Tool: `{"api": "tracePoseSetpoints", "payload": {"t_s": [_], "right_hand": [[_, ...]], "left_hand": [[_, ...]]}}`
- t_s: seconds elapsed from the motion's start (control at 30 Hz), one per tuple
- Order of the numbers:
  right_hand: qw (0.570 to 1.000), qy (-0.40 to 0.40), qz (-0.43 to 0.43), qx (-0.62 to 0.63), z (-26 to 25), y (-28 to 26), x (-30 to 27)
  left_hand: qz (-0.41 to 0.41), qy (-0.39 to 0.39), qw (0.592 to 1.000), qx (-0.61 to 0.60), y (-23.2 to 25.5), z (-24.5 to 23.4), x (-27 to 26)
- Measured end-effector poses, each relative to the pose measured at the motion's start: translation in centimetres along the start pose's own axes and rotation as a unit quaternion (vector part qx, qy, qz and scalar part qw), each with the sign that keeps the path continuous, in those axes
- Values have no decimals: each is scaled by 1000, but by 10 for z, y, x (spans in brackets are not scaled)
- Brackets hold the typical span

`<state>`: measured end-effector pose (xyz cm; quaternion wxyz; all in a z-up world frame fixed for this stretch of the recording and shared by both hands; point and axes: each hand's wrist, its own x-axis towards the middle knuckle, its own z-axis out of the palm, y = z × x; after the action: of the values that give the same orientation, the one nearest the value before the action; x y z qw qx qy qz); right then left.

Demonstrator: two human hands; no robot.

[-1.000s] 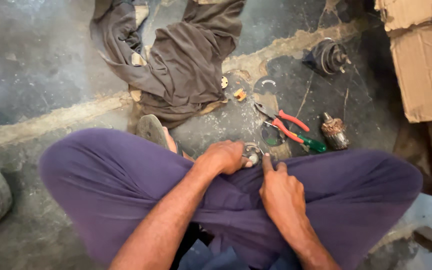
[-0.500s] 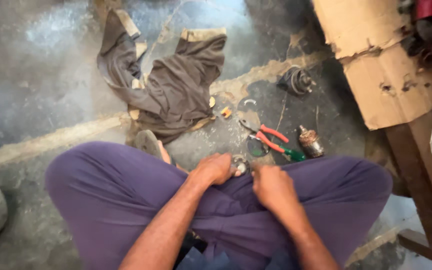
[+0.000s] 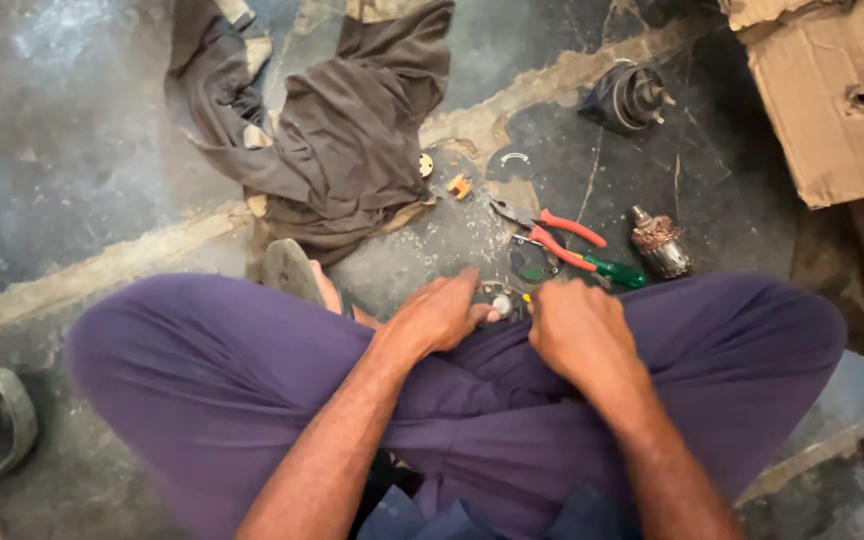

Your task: The person sits on the floor and uses a screwdriver and pliers to disassemble and adjust a small cylindrical electrical component. They repeatedly pry open the casing, manipulate internal parts, and reassemble the unit while another person works nearby.

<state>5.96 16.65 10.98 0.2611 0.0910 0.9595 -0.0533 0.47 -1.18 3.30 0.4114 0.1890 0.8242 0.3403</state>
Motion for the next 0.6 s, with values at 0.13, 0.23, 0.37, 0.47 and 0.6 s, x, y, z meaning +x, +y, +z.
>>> {"api": "tracePoseSetpoints", "payload": {"t_s": [0.13, 0.23, 0.37, 0.47, 0.6], "right_hand": [[992, -64, -69, 79, -13, 42, 48], [952, -241, -55, 178, -19, 77, 87], [907, -343, 9, 243, -17, 105, 111], [902, -327, 10, 283, -9, 108, 102], [946, -175, -33, 271, -12, 100, 69]], "left_hand": [[23, -3, 998, -51, -3, -5, 6], [57, -9, 996, -65, -8, -8, 12], [25, -36, 997, -60, -11, -10, 16], [43, -35, 996, -66, -14, -4, 15], [108, 19, 993, -42, -11, 0, 15]]}}
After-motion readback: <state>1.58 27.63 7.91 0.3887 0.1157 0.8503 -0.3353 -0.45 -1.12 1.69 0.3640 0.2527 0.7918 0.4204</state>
